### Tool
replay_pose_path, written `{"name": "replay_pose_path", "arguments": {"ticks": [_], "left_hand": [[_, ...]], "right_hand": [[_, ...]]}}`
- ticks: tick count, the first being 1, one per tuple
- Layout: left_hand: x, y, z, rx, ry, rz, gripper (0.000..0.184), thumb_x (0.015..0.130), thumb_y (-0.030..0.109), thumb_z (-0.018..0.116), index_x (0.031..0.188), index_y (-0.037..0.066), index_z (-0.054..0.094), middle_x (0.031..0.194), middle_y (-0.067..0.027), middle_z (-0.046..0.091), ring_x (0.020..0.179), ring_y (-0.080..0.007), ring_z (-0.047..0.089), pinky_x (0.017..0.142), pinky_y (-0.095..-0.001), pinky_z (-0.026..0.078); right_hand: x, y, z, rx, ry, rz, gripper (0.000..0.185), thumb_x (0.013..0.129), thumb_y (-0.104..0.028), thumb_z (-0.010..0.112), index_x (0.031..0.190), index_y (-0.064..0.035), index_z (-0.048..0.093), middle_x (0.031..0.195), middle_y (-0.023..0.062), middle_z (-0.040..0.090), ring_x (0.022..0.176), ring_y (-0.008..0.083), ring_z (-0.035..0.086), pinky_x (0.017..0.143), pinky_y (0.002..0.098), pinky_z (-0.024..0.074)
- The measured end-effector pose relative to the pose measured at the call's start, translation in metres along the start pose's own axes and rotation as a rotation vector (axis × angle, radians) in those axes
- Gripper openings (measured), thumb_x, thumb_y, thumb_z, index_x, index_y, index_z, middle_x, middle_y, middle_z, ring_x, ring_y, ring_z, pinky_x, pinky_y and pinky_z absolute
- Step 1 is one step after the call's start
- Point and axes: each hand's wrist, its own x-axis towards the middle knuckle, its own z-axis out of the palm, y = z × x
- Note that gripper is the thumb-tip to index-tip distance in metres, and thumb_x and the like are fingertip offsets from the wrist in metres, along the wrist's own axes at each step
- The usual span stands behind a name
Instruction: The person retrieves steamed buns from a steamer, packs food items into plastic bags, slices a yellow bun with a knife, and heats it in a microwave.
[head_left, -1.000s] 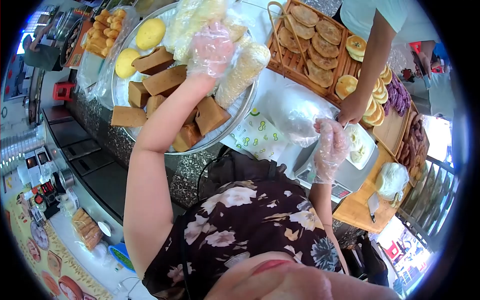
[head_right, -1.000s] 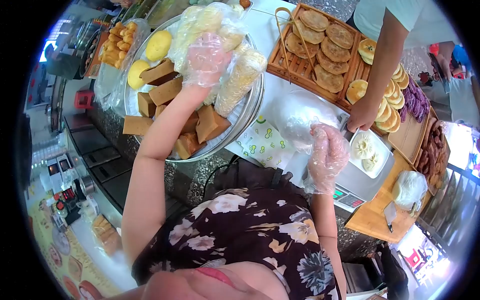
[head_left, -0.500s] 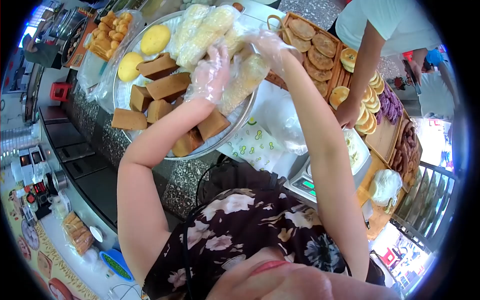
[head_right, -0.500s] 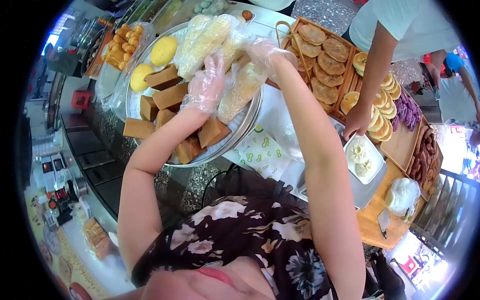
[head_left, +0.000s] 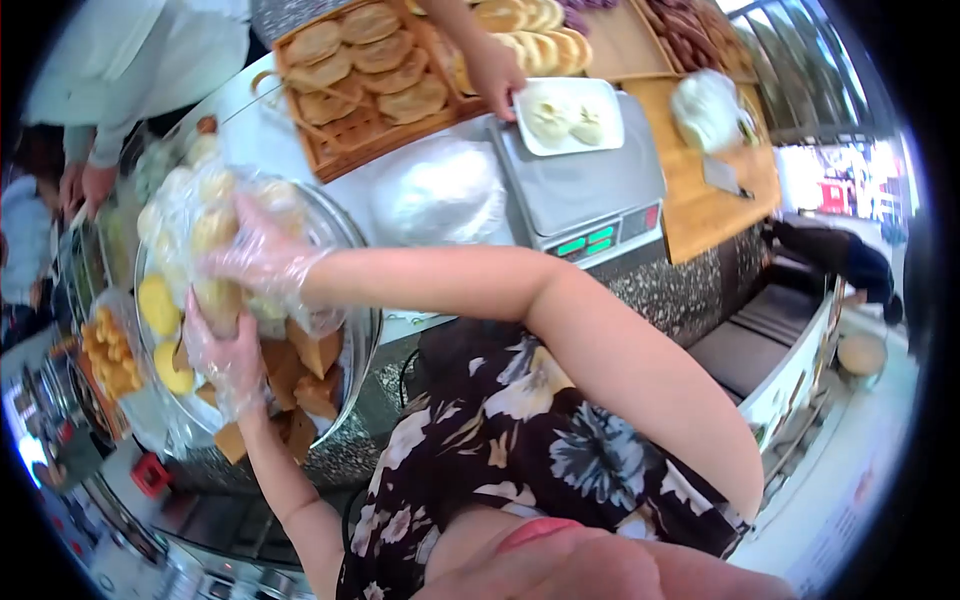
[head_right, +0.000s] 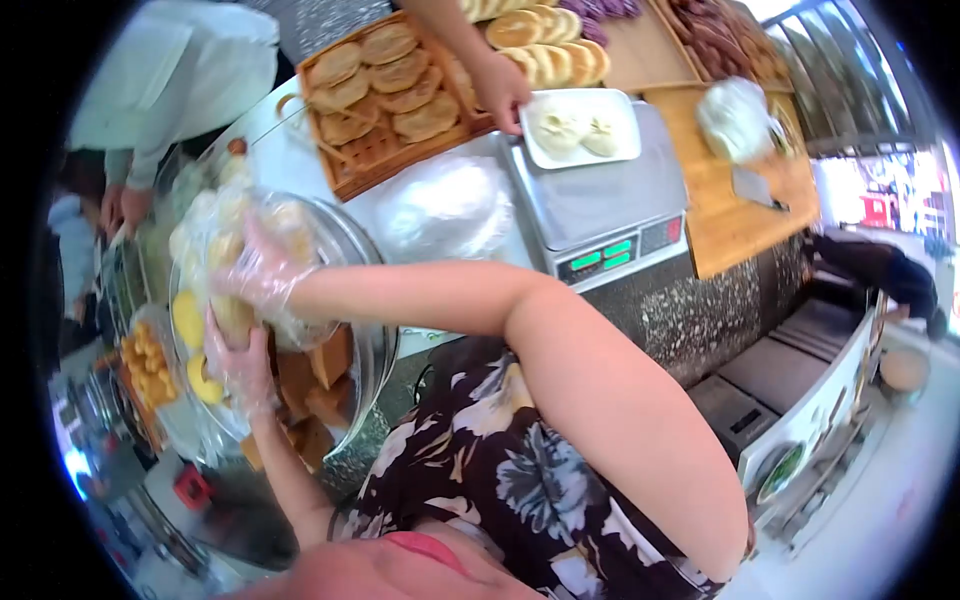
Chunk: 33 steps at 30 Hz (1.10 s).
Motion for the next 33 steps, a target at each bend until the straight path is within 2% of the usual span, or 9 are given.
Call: {"name": "replay_pose_path", "arguments": {"ticks": [6,9,15,18,20,21,29,32,33], "left_hand": [[-0.002,0.018,0.003,-1.093,-0.38,-0.663,0.053,0.077,0.023,0.06,0.124,0.0,0.05,0.112,-0.0104,0.059,0.099,-0.0187,0.058,0.084,-0.0318,0.047],[-0.02,0.038,0.02,-1.295,-0.131,-0.831,0.039,0.078,0.024,0.057,0.11,0.003,0.055,0.101,-0.0057,0.057,0.091,-0.0167,0.056,0.077,-0.0315,0.047],[-0.009,0.119,0.022,-1.787,-0.09,-0.842,0.044,0.085,0.024,0.052,0.121,-0.001,0.05,0.118,-0.0169,0.055,0.099,-0.0246,0.058,0.087,-0.0343,0.048],[0.006,0.15,0.031,-0.884,0.039,-0.296,0.035,0.087,0.022,0.051,0.111,-0.003,0.057,0.107,-0.02,0.061,0.089,-0.0277,0.062,0.079,-0.0348,0.049],[0.025,0.189,0.006,-0.683,-0.159,-0.167,0.029,0.088,0.021,0.053,0.1,-0.004,0.061,0.093,-0.0206,0.064,0.077,-0.0304,0.063,0.071,-0.0361,0.049],[0.027,0.196,0.021,-0.639,0.072,-0.042,0.023,0.086,0.017,0.058,0.097,-0.003,0.062,0.084,-0.0134,0.065,0.069,-0.027,0.062,0.065,-0.0364,0.048],[0.085,0.293,0.098,-1.255,0.164,-0.203,0.045,0.089,0.022,0.058,0.128,0.002,0.046,0.12,-0.0088,0.052,0.105,-0.0161,0.051,0.092,-0.0299,0.04],[0.117,0.342,0.123,-1.578,-0.617,-0.341,0.079,0.087,0.033,0.064,0.144,0.001,0.02,0.141,-0.0114,0.034,0.121,-0.0182,0.041,0.102,-0.0314,0.034],[0.114,0.366,0.131,-1.554,-0.507,-0.208,0.077,0.087,0.032,0.064,0.143,0.001,0.022,0.138,-0.0116,0.037,0.121,-0.0186,0.042,0.102,-0.0317,0.033]], "right_hand": [[-0.008,-0.011,-0.032,-0.027,-0.075,-0.005,0.065,0.079,-0.025,0.069,0.131,-0.0006,0.038,0.118,0.013,0.054,0.111,0.0203,0.051,0.097,0.0331,0.0406],[-0.03,-0.041,-0.036,0.18,-0.19,-0.002,0.053,0.083,-0.027,0.066,0.124,0.0,0.047,0.112,0.0107,0.058,0.102,0.0186,0.056,0.091,0.0328,0.0451],[-0.05,-0.074,-0.072,0.088,-0.186,0.122,0.048,0.083,-0.025,0.066,0.121,-0.0006,0.049,0.11,0.0092,0.059,0.098,0.0168,0.057,0.086,0.0314,0.0473],[-0.05,-0.078,-0.103,0.159,-0.07,0.122,0.04,0.083,-0.022,0.067,0.113,0.0001,0.054,0.101,0.0093,0.062,0.09,0.0158,0.06,0.078,0.0311,0.0496],[-0.048,-0.084,-0.135,0.184,-0.046,0.11,0.032,0.082,-0.019,0.066,0.106,0.0005,0.055,0.092,0.0097,0.063,0.079,0.0164,0.062,0.072,0.0308,0.0512],[-0.055,-0.099,-0.139,0.186,0.062,0.088,0.033,0.084,-0.023,0.058,0.103,0.0035,0.056,0.081,0.0122,0.062,0.072,0.0218,0.063,0.071,0.0326,0.0524],[-0.066,-0.152,-0.284,0.433,0.144,-0.002,0.048,0.086,-0.039,0.052,0.112,0.0012,0.05,0.085,0.0147,0.06,0.067,0.0227,0.061,0.062,0.0333,0.054],[-0.071,-0.162,-0.304,0.272,0.336,0.03,0.051,0.089,-0.042,0.051,0.117,0.0012,0.049,0.091,0.0135,0.061,0.073,0.022,0.061,0.067,0.032,0.053],[-0.067,-0.164,-0.3,0.159,0.456,-0.05,0.055,0.093,-0.046,0.045,0.123,0.0009,0.047,0.104,0.0122,0.058,0.088,0.0195,0.059,0.079,0.0316,0.0502]]}}
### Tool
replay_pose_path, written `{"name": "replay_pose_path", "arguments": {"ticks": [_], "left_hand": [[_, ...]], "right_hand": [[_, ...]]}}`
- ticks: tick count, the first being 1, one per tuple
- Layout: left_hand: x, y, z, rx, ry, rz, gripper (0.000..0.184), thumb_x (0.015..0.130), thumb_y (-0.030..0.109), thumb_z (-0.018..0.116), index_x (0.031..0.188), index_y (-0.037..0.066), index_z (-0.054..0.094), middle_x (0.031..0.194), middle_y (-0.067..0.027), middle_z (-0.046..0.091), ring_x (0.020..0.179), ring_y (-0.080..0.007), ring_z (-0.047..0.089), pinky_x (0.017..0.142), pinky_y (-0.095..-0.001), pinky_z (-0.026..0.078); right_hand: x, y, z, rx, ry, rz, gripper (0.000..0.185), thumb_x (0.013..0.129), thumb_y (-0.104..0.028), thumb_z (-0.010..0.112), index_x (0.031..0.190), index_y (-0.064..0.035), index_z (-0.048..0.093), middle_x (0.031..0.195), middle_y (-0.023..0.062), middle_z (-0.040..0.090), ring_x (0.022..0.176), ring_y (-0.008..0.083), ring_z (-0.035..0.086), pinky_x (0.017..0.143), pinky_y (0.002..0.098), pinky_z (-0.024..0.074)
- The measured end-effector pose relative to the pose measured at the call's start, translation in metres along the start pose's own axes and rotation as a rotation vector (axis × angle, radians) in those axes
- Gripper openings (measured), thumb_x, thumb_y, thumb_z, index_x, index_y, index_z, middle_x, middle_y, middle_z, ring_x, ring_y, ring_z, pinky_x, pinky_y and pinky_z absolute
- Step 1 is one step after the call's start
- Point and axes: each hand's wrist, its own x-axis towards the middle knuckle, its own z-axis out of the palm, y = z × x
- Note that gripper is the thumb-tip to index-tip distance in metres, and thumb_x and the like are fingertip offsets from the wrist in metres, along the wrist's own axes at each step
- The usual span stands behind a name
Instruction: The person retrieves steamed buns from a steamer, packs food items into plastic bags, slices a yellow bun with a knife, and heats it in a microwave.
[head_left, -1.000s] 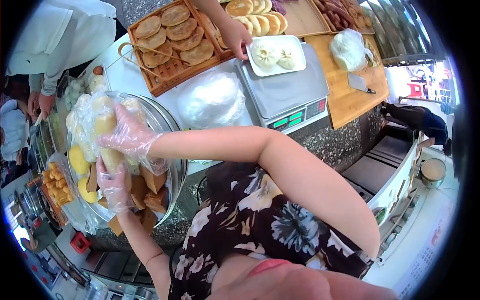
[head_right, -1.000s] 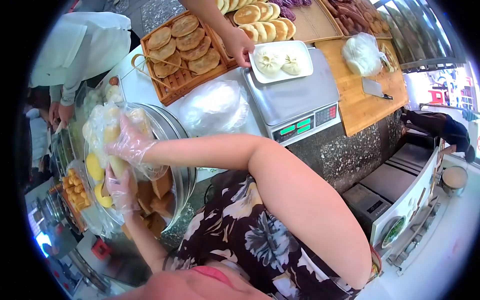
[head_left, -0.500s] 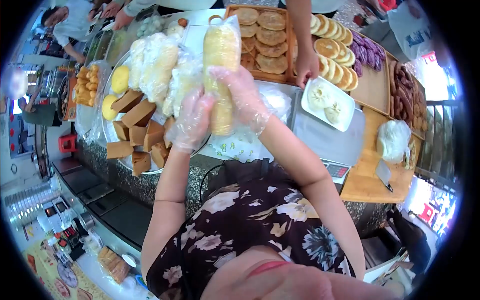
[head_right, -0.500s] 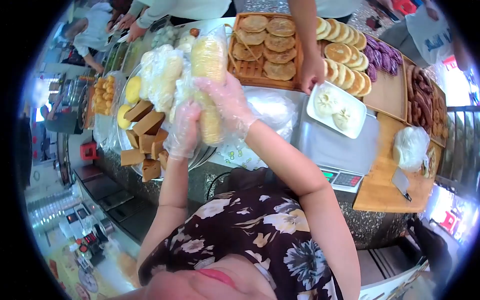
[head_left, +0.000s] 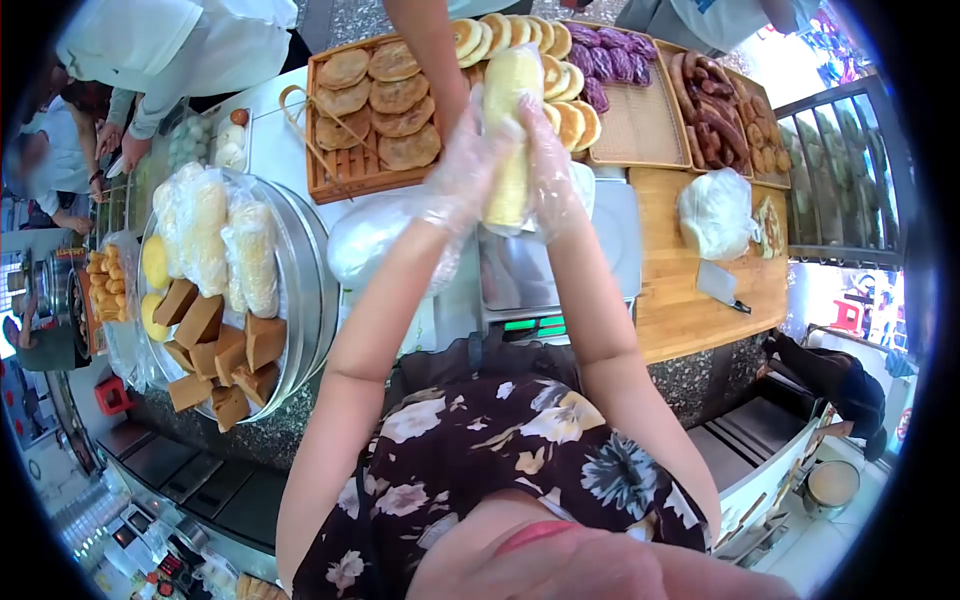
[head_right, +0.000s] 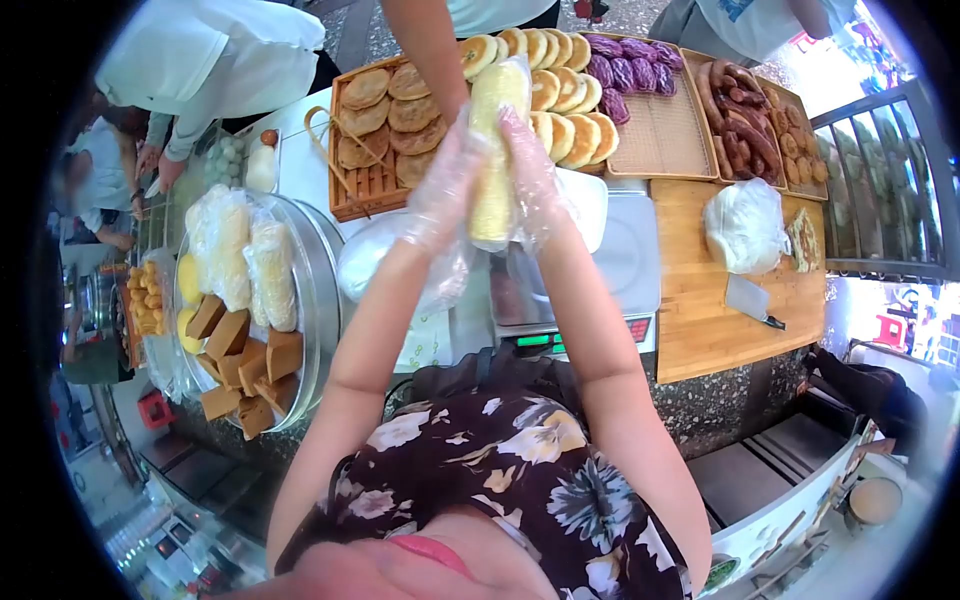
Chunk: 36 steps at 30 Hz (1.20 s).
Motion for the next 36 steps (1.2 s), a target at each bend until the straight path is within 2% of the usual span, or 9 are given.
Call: {"name": "replay_pose_path", "arguments": {"ticks": [1,3,5,8,10,16,18,24,36], "left_hand": [[0.002,-0.013,0.019,0.063,-0.001,0.14,0.075,0.087,0.032,0.064,0.143,0.002,0.024,0.136,-0.0118,0.04,0.121,-0.019,0.042,0.103,-0.032,0.033],[0.007,-0.031,0.028,0.13,0.045,0.146,0.067,0.088,0.029,0.063,0.14,0.002,0.031,0.131,-0.0113,0.045,0.118,-0.0183,0.045,0.101,-0.0329,0.036],[0.008,-0.038,0.034,0.019,-0.02,-0.028,0.058,0.088,0.026,0.062,0.135,0.002,0.038,0.121,-0.0102,0.054,0.11,-0.0169,0.051,0.094,-0.0308,0.041],[0.019,-0.036,0.032,0.008,0.077,-0.134,0.05,0.087,0.027,0.063,0.127,0.001,0.047,0.109,-0.0088,0.059,0.096,-0.0156,0.057,0.083,-0.0293,0.047],[0.026,-0.027,0.032,-0.009,0.19,-0.217,0.044,0.087,0.026,0.062,0.122,0.002,0.05,0.097,-0.0083,0.062,0.087,-0.0149,0.058,0.078,-0.0273,0.046],[0.046,-0.049,0.017,-0.051,0.262,-0.175,0.054,0.084,0.035,0.064,0.125,0.003,0.05,0.104,-0.0107,0.061,0.091,-0.018,0.058,0.081,-0.0321,0.046],[0.051,-0.052,0.017,-0.029,0.28,-0.209,0.055,0.083,0.036,0.065,0.125,0.003,0.05,0.105,-0.0098,0.061,0.093,-0.0176,0.057,0.082,-0.0317,0.045],[0.045,-0.047,0.03,0.056,0.237,-0.113,0.05,0.086,0.033,0.062,0.126,0.006,0.05,0.103,-0.0071,0.06,0.091,-0.0161,0.056,0.081,-0.0306,0.044],[0.042,-0.044,0.056,-0.022,0.29,-0.144,0.046,0.09,0.03,0.058,0.124,0.002,0.047,0.098,-0.0071,0.059,0.084,-0.0151,0.057,0.074,-0.0297,0.047]], "right_hand": [[0.002,-0.003,-0.007,0.0,0.004,0.002,0.055,0.093,-0.046,0.045,0.123,0.0009,0.047,0.104,0.0122,0.058,0.088,0.0195,0.059,0.079,0.0316,0.0502],[0.005,-0.003,-0.024,0.057,-0.008,-0.066,0.057,0.096,-0.047,0.038,0.127,0.0,0.045,0.111,0.0112,0.056,0.098,0.0184,0.055,0.087,0.0313,0.0456],[0.009,-0.002,-0.039,0.089,-0.018,-0.095,0.057,0.097,-0.048,0.035,0.129,-0.0005,0.044,0.115,0.0107,0.055,0.103,0.0179,0.053,0.091,0.0312,0.0433],[0.009,-0.007,-0.066,-0.485,0.096,-0.304,0.062,0.099,-0.048,0.026,0.129,0.002,0.047,0.126,0.0124,0.054,0.115,0.0242,0.049,0.101,0.0371,0.0342],[0.0,-0.019,-0.076,-0.459,0.118,-0.295,0.061,0.099,-0.048,0.028,0.127,0.0018,0.049,0.125,0.0127,0.054,0.115,0.0252,0.049,0.101,0.0371,0.0348],[-0.018,-0.01,-0.141,-0.294,0.249,-0.176,0.049,0.096,-0.042,0.042,0.117,0.0003,0.055,0.118,0.0114,0.058,0.108,0.0216,0.054,0.093,0.0359,0.041],[-0.025,-0.002,-0.159,-0.359,0.276,-0.171,0.039,0.092,-0.038,0.048,0.107,-0.0037,0.061,0.105,0.0058,0.059,0.1,0.0153,0.054,0.084,0.031,0.0434],[-0.029,0.009,-0.196,-0.418,0.374,-0.065,0.034,0.091,-0.034,0.051,0.101,-0.0031,0.061,0.095,0.0046,0.063,0.091,0.014,0.057,0.077,0.0282,0.0434],[-0.023,0.011,-0.188,-0.366,0.263,-0.089,0.032,0.09,-0.032,0.054,0.097,-0.0018,0.062,0.091,0.0058,0.065,0.085,0.014,0.059,0.076,0.0279,0.0449]]}}
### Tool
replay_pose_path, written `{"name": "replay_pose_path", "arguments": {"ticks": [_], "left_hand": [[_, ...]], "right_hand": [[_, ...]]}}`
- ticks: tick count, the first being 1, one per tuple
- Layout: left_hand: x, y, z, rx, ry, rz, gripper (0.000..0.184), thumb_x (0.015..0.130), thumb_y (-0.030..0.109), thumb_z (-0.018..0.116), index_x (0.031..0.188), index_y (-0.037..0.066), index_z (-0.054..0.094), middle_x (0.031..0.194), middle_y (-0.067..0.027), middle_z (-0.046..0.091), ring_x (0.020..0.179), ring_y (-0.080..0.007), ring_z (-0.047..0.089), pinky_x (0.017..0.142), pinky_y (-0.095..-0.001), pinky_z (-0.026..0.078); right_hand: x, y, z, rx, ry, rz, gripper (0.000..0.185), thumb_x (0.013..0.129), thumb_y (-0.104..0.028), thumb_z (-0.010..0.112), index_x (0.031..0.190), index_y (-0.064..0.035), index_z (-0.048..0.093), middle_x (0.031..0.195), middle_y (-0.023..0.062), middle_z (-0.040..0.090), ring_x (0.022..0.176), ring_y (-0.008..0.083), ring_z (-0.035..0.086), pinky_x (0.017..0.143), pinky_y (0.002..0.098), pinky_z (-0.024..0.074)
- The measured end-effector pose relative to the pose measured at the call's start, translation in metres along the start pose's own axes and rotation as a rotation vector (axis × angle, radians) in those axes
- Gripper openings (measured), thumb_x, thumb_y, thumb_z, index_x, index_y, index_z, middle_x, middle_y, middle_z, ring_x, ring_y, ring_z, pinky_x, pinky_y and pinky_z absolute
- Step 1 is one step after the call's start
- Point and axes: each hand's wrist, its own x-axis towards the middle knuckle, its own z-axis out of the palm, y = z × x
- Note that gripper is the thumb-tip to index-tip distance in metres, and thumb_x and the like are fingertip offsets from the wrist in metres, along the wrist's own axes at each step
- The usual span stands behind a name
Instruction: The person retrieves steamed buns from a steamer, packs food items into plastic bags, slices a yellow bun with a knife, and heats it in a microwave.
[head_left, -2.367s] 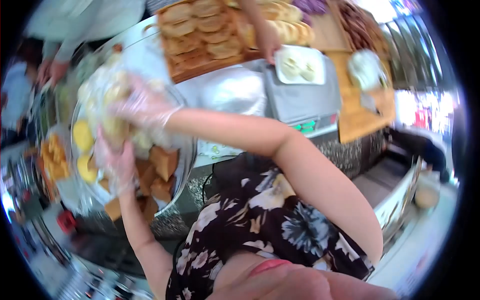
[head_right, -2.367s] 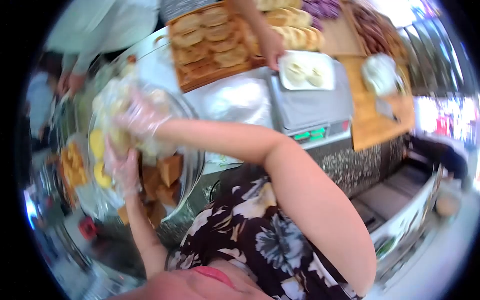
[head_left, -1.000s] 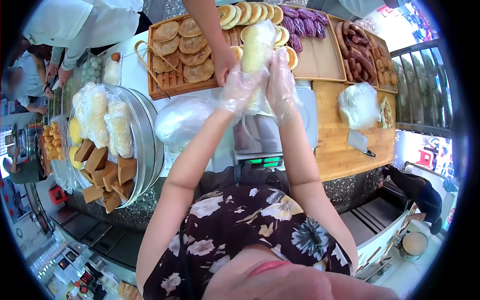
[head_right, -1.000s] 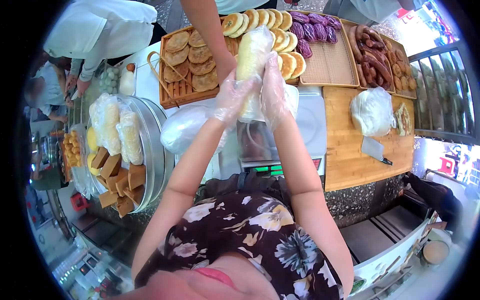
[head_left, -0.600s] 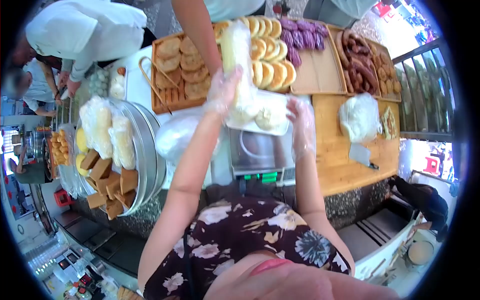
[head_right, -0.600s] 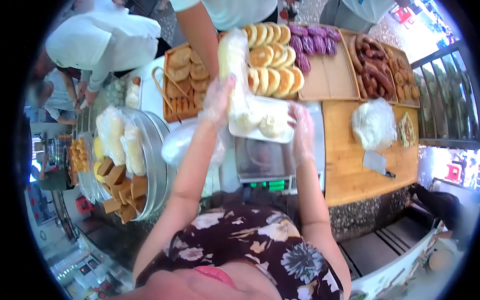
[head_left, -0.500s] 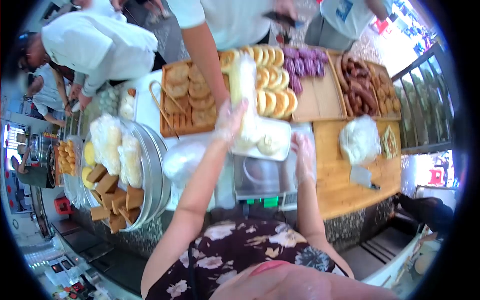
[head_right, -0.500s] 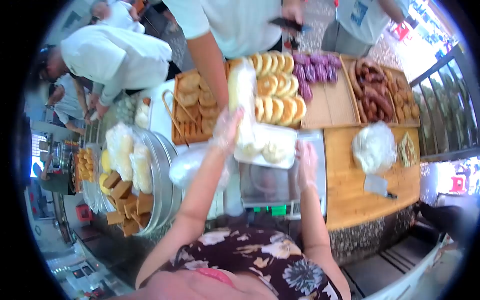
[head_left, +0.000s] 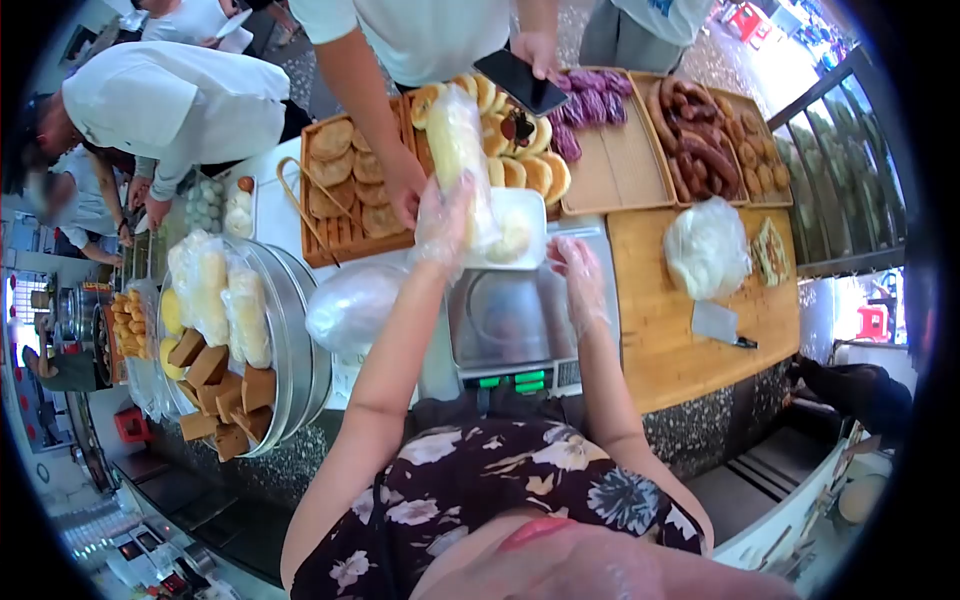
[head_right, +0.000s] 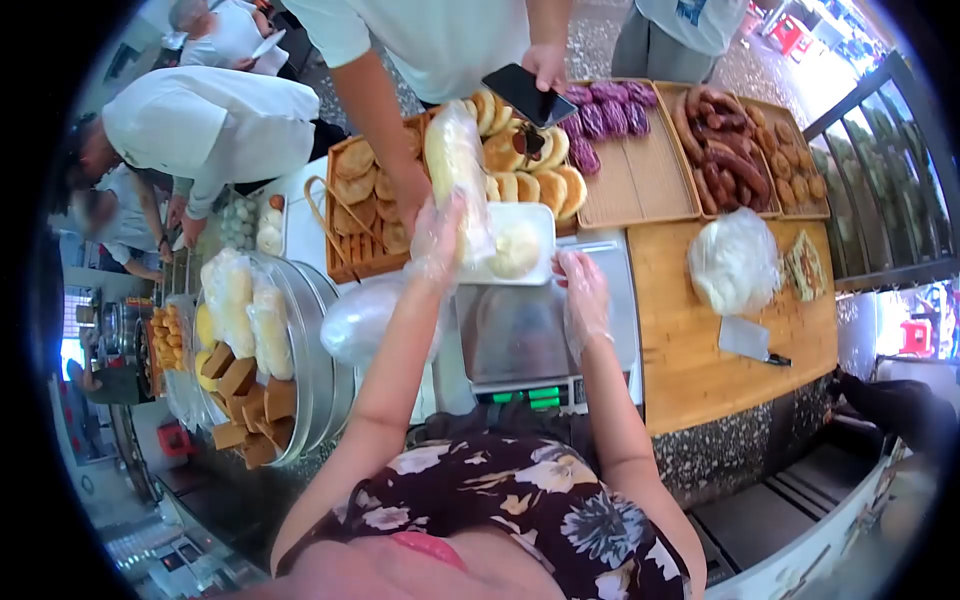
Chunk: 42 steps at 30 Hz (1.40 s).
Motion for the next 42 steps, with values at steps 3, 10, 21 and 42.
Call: {"name": "replay_pose_path", "arguments": {"ticks": [3,10,21,42], "left_hand": [[0.01,-0.009,0.008,-0.062,0.032,0.071,0.048,0.09,0.032,0.058,0.123,-0.001,0.045,0.1,-0.0092,0.059,0.086,-0.0159,0.057,0.075,-0.03,0.047],[-0.002,-0.014,0.008,-0.055,0.051,0.064,0.052,0.09,0.032,0.057,0.124,-0.004,0.043,0.109,-0.0126,0.057,0.093,-0.0181,0.056,0.079,-0.0305,0.047],[-0.007,-0.04,-0.033,0.56,0.14,0.236,0.057,0.079,0.024,0.066,0.124,-0.004,0.045,0.114,-0.0199,0.055,0.095,-0.0304,0.059,0.083,-0.0351,0.047],[0.073,0.036,-0.071,1.496,-0.626,1.457,0.052,0.066,0.007,0.067,0.116,0.01,0.052,0.119,-0.0105,0.053,0.098,-0.0298,0.055,0.081,-0.0393,0.048]], "right_hand": [[0.0,0.0,0.0,0.024,-0.001,0.01,0.03,0.09,-0.031,0.054,0.096,-0.0025,0.062,0.091,0.005,0.064,0.085,0.0134,0.059,0.076,0.0278,0.0449],[-0.001,-0.003,-0.009,0.001,0.012,-0.004,0.025,0.09,-0.027,0.055,0.095,-0.0038,0.063,0.091,0.0035,0.064,0.085,0.0112,0.057,0.076,0.0268,0.0444],[0.037,-0.005,0.035,0.01,-0.08,-0.031,0.019,0.086,-0.02,0.061,0.098,-0.0047,0.063,0.088,-0.0013,0.062,0.079,0.0069,0.054,0.072,0.0223,0.0426],[0.121,-0.048,0.073,-0.924,-0.537,-0.88,0.07,0.063,-0.026,0.076,0.124,-0.0024,0.049,0.116,0.0204,0.053,0.108,0.0326,0.052,0.094,0.0378,0.0418]]}}
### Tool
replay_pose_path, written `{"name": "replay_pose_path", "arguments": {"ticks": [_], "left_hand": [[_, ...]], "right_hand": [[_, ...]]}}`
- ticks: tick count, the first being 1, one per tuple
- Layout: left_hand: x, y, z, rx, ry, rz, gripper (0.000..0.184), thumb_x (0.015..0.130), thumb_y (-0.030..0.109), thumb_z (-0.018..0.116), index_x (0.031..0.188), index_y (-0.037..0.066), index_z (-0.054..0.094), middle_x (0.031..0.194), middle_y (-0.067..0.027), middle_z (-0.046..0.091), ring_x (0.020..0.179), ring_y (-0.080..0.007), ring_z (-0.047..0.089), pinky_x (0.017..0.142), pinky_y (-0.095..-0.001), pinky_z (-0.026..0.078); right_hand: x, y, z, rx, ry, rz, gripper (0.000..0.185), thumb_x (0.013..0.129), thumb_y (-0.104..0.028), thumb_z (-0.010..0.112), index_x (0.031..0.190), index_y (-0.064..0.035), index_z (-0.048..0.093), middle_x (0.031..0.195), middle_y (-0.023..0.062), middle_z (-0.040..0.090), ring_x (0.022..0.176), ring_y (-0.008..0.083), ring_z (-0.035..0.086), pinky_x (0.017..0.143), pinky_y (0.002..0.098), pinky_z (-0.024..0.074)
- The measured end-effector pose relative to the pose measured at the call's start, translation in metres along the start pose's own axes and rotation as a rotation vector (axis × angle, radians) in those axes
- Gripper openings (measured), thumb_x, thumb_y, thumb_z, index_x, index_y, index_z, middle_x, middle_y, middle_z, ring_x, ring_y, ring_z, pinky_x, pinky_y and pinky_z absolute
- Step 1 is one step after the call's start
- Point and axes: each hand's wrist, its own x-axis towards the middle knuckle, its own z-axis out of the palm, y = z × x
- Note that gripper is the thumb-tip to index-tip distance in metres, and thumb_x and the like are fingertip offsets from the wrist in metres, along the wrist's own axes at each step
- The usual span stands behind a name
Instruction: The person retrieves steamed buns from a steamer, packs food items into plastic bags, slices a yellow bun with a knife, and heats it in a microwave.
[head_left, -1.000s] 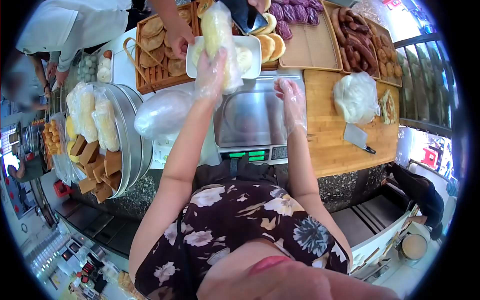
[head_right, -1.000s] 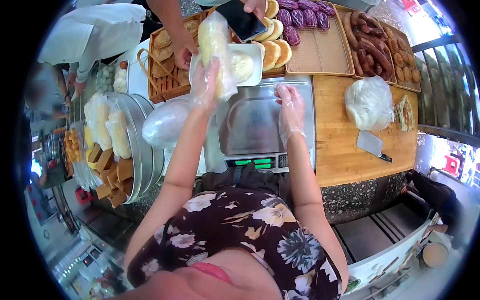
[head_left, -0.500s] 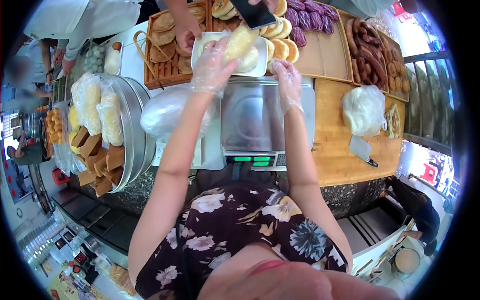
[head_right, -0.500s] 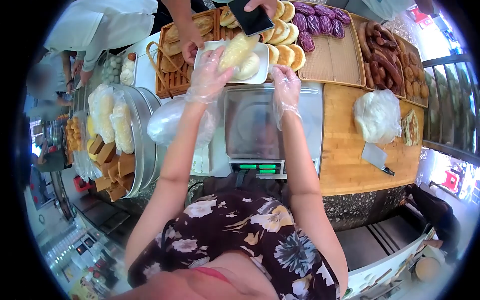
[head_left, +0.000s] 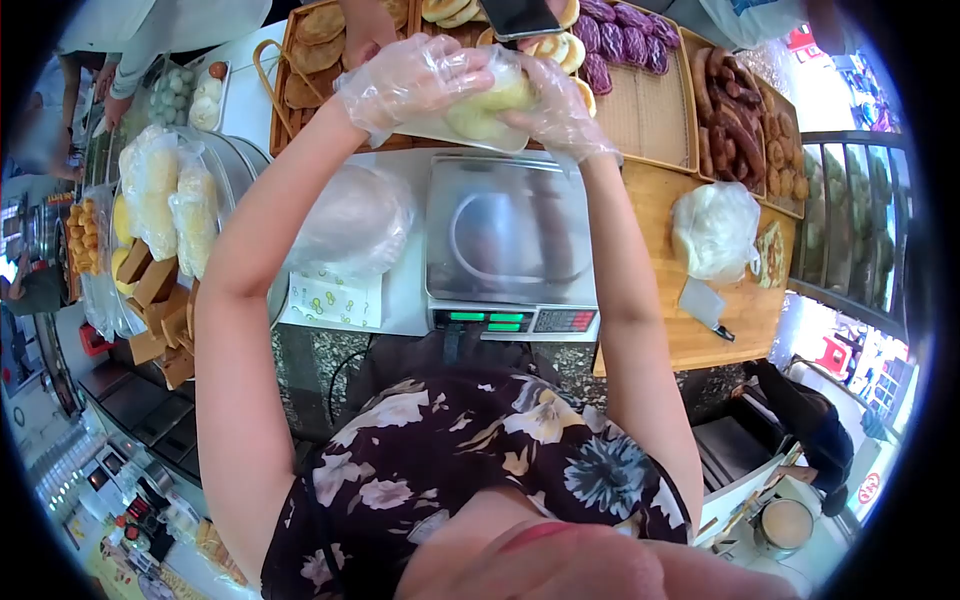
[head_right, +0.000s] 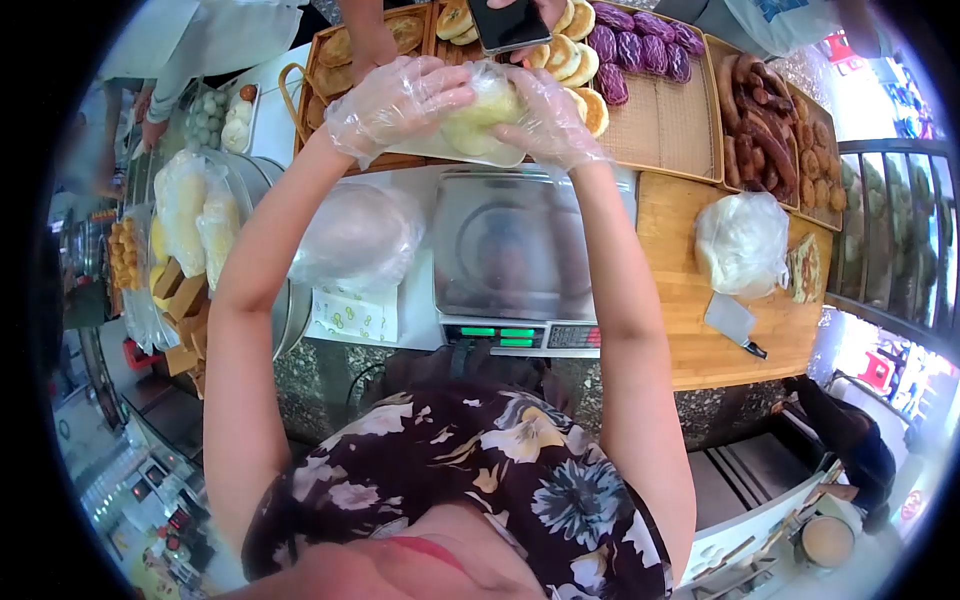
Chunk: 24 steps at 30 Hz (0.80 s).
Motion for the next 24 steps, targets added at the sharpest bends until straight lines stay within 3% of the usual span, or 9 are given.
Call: {"name": "replay_pose_path", "arguments": {"ticks": [3,4,7,14,15,16,17,20,24], "left_hand": [[-0.011,0.024,0.017,0.005,0.423,-0.286,0.046,0.069,0.01,0.067,0.113,0.009,0.053,0.115,-0.011,0.055,0.096,-0.032,0.055,0.082,-0.0418,0.046],[-0.008,0.067,0.017,0.208,0.437,-0.721,0.046,0.072,0.021,0.07,0.111,0.006,0.053,0.107,-0.0141,0.056,0.094,-0.0337,0.055,0.083,-0.0432,0.044],[0.002,0.122,0.056,-0.155,0.305,-1.044,0.062,0.067,0.036,0.074,0.113,0.002,0.051,0.102,-0.018,0.056,0.094,-0.0351,0.055,0.083,-0.0432,0.044],[0.047,0.123,0.075,0.036,0.172,-1.309,0.072,0.057,0.051,0.077,0.102,0.001,0.051,0.099,-0.0179,0.057,0.091,-0.0334,0.057,0.074,-0.0433,0.047],[0.048,0.119,0.08,-0.017,0.13,-1.304,0.071,0.057,0.051,0.078,0.1,0.002,0.05,0.099,-0.017,0.057,0.09,-0.0322,0.058,0.072,-0.0428,0.048],[0.049,0.119,0.09,0.012,0.073,-1.327,0.072,0.056,0.051,0.078,0.101,0.002,0.05,0.1,-0.0167,0.057,0.091,-0.0319,0.058,0.072,-0.0424,0.049],[0.049,0.12,0.094,0.038,0.019,-1.345,0.072,0.055,0.05,0.079,0.101,0.003,0.05,0.1,-0.0165,0.057,0.092,-0.0316,0.058,0.072,-0.042,0.05],[0.052,0.119,0.093,0.195,0.245,-1.332,0.071,0.059,0.044,0.079,0.108,0.002,0.049,0.096,-0.0159,0.057,0.089,-0.0322,0.058,0.07,-0.0453,0.049],[0.053,0.111,0.088,0.015,0.2,-1.309,0.068,0.061,0.038,0.078,0.112,0.005,0.047,0.095,-0.0176,0.057,0.086,-0.0357,0.058,0.067,-0.0474,0.047]], "right_hand": [[0.005,0.003,-0.001,0.151,0.015,0.064,0.07,0.063,-0.027,0.077,0.123,-0.0019,0.051,0.115,0.0202,0.053,0.109,0.0333,0.051,0.095,0.0371,0.0414],[0.009,0.007,-0.001,0.188,-0.023,0.113,0.071,0.062,-0.027,0.078,0.123,-0.0005,0.051,0.119,0.0193,0.052,0.112,0.0314,0.051,0.096,0.0358,0.0403],[0.012,0.037,0.015,0.372,-0.043,0.207,0.073,0.062,-0.025,0.078,0.124,0.0015,0.05,0.122,0.0187,0.052,0.113,0.0276,0.051,0.096,0.0339,0.0411],[0.011,0.03,0.014,0.395,-0.098,0.358,0.063,0.065,-0.022,0.074,0.12,0.002,0.052,0.108,0.0116,0.059,0.097,0.0172,0.056,0.088,0.0301,0.0459],[0.02,0.057,0.023,0.538,-0.353,0.217,0.06,0.066,-0.023,0.072,0.118,0.0001,0.054,0.108,0.0121,0.059,0.096,0.018,0.057,0.086,0.0306,0.0467],[0.023,0.051,0.016,0.355,-0.361,0.197,0.061,0.065,-0.025,0.072,0.119,-0.0024,0.054,0.108,0.0135,0.06,0.099,0.0225,0.057,0.088,0.033,0.0461],[0.018,0.056,0.02,0.22,-0.174,0.042,0.047,0.065,-0.03,0.072,0.102,-0.003,0.061,0.091,0.0107,0.064,0.08,0.0205,0.06,0.073,0.0353,0.0499],[0.012,0.046,0.015,0.184,-0.18,0.187,0.063,0.064,-0.034,0.072,0.117,-0.0039,0.054,0.109,0.0148,0.058,0.104,0.0268,0.055,0.092,0.0359,0.043],[0.018,0.046,0.009,0.399,-0.073,0.207,0.056,0.064,-0.022,0.073,0.114,-0.0032,0.056,0.102,0.0099,0.061,0.098,0.0211,0.057,0.087,0.0338,0.0457]]}}
